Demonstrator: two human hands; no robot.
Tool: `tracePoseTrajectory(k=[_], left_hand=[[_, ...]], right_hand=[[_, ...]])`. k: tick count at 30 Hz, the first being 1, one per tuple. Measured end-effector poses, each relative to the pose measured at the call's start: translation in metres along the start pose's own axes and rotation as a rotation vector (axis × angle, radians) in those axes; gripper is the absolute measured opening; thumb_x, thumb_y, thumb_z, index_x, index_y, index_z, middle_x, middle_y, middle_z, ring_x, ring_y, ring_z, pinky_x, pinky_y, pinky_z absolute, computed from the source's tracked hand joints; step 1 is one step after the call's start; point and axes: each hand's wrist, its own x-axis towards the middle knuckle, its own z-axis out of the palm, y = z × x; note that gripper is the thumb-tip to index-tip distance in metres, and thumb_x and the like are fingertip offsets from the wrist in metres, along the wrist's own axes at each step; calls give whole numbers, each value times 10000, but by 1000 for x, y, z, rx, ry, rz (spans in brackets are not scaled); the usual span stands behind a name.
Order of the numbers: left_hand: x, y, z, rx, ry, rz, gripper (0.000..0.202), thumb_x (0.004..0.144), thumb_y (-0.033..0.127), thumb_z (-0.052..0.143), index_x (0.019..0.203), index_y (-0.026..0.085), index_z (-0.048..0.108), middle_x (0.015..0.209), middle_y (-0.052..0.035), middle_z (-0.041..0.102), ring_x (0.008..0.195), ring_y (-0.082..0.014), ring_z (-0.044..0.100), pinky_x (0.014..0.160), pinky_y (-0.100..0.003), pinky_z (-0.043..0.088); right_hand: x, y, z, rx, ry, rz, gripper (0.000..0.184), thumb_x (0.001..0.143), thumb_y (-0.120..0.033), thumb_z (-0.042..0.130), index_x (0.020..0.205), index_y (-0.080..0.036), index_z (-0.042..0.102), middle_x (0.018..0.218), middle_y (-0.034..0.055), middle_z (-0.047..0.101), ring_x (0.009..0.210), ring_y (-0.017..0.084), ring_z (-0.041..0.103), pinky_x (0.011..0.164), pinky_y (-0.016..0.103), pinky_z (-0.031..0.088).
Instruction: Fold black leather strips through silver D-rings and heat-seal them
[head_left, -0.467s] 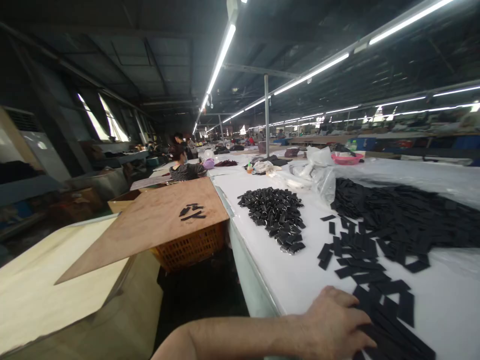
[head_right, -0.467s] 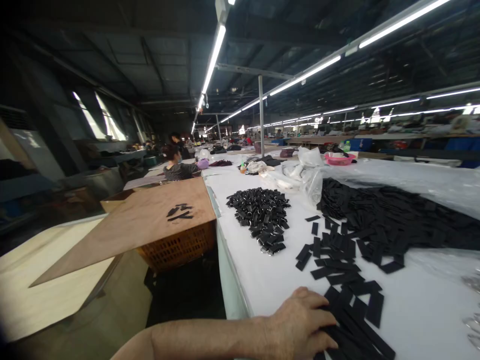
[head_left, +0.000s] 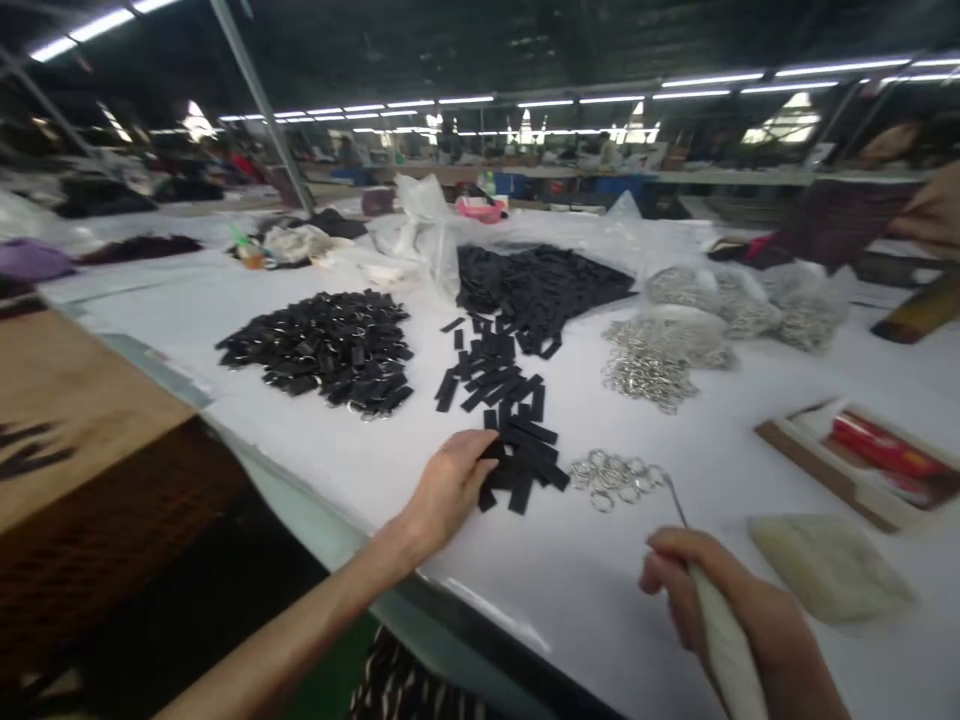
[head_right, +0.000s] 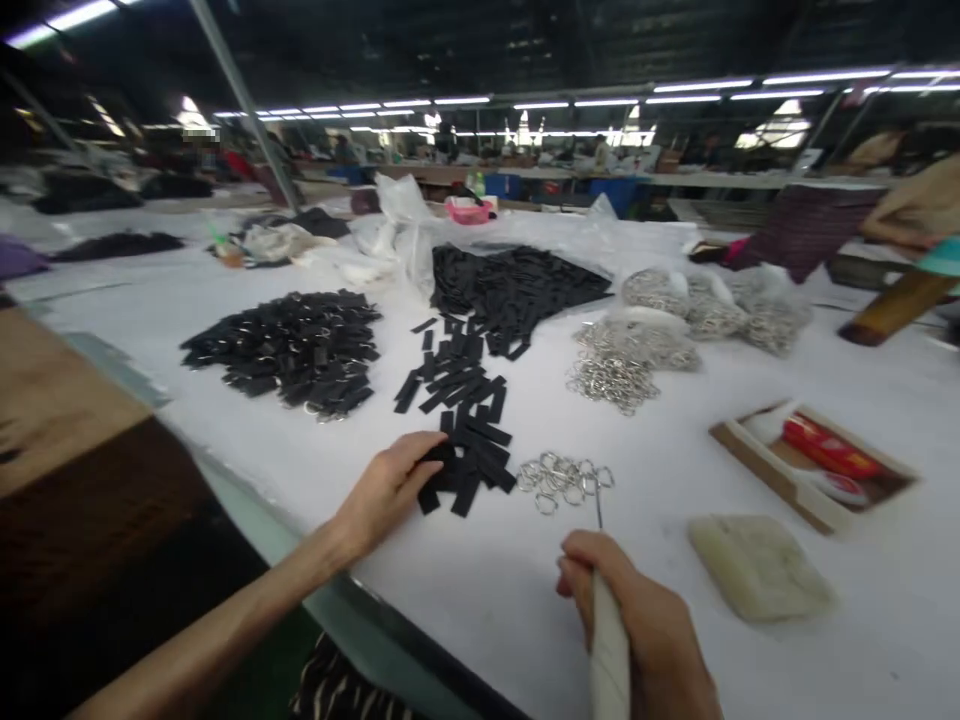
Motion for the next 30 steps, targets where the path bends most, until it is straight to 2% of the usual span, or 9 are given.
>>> tracePoseTrajectory(k=[2,4,7,10,15,18,21,26,30], left_hand=[[-2,-1,-3,49,10,52,299,854,121,430,1114,144,577,1154,-129,608,1136,-278,486,970,-497,408],[-6,3,-6,176,0,139,276,862,117,435,1088,156,589,1168,-114,605,1150,-271,459,963,-474,427],[-10,12,-9,380,-103,230,215,864,111,460,998,163,619,1059,-97,642,983,-245,524,836,-401,502],[-9,15,-8,510,-216,236,171,863,111,467,919,155,622,934,-87,643,846,-239,542,720,-376,508],[-6,14,-6,597,-318,270,243,790,9,439,886,162,600,895,-89,602,816,-245,534,642,-329,465],[-7,17,-6,730,-408,359,338,672,-54,441,913,120,602,871,-113,589,783,-265,514,646,-352,453],[-8,17,-5,796,-399,387,316,688,-45,437,915,95,607,856,-125,595,767,-276,515,641,-374,452],[-4,13,-8,508,-183,164,247,823,47,402,847,134,632,781,-89,639,783,-247,565,703,-367,466],[-3,23,-15,-135,-136,-223,199,853,184,433,846,170,631,689,-24,640,661,-171,590,649,-296,488]], right_hand=[[7,-14,2,-51,-8,-16,172,850,-392,498,792,-253,582,610,-18,579,456,134,472,416,230,368],[17,-25,6,-101,-60,-62,187,852,-377,491,735,-241,546,548,-31,487,472,134,438,418,220,337],[31,-33,10,-173,-124,-136,135,865,-319,476,777,-240,540,566,-38,482,503,134,456,450,215,344],[46,-30,8,-263,-83,-273,94,869,-252,457,834,-237,543,672,-15,548,623,159,518,548,235,392],[57,-22,-2,-324,-72,-148,103,885,-244,437,852,-235,535,588,-38,511,522,146,493,463,220,351],[56,-19,-1,-520,-61,-404,128,889,-170,429,862,-210,548,654,-14,564,618,154,536,544,228,395],[56,-15,8,-701,-59,-681,173,850,-73,436,832,-174,575,713,33,599,673,180,534,617,269,401],[61,-7,25,-789,-21,-850,269,827,7,393,807,-138,618,687,86,600,671,225,526,622,319,367],[62,-4,26,-769,30,-910,313,829,22,349,810,-129,623,692,99,599,657,227,531,615,316,366]])
